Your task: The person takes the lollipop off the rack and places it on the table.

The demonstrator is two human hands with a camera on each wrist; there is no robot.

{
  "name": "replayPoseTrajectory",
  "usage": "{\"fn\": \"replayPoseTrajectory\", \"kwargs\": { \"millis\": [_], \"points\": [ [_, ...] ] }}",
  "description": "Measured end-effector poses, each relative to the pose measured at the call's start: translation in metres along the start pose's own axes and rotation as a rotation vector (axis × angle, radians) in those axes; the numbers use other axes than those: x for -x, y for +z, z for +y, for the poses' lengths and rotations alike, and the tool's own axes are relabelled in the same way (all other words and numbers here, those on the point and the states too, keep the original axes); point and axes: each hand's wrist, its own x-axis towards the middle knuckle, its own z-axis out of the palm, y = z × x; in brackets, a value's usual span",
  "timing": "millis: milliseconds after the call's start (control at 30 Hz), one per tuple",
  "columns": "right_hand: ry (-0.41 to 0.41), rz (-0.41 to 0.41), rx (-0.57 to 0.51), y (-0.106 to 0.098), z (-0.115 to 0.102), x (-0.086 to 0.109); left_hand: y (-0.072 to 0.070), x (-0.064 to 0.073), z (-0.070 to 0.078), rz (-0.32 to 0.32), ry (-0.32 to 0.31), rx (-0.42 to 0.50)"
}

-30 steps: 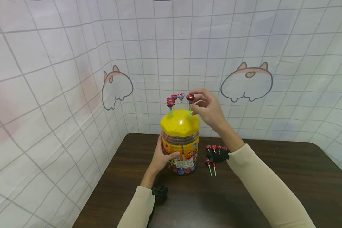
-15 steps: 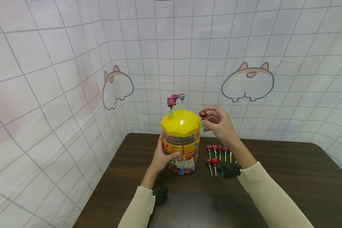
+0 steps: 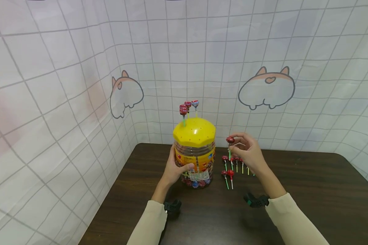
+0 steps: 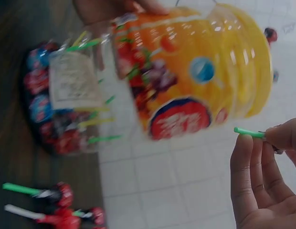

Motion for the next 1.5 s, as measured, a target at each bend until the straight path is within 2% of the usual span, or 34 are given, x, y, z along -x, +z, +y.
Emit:
{"fn": "replayPoseTrajectory", "kwargs": {
  "millis": [200,433,667,933,1133,1233,1367,1500],
  "points": [
    [0.05,0.033,-0.01,-0.011,0.023,0.019,0.0,0.0,0.001,-0.005,0.019,0.007],
    [0.12,0.051,-0.029,-0.016,0.044,0.035,0.0,0.0,0.001,-0.002,0.001,0.0],
    [0.164,0.063,-0.04,-0.021,0.061,0.044,0.004,-0.001,0.001,-0.004,0.009,0.012],
    [0.196,0.039,-0.02,-0.023,0.081,0.048,0.003,-0.002,-0.002,-0.006,0.016,0.005],
    [0.243,0.021,0.046,-0.023,0.092,0.05,0.0,0.001,0.0,-0.003,-0.008,-0.011],
    [0.26,0.017,0.086,-0.025,0.093,0.051,0.002,0.002,0.01,-0.011,-0.016,0.004],
    [0.271,-0.018,0.131,-0.027,0.094,0.053,0.005,0.005,0.023,-0.013,0.004,0.024],
    [0.294,-0.062,0.17,-0.028,0.097,0.053,0.005,0.004,0.016,-0.009,0.009,0.026]
  ]
}}
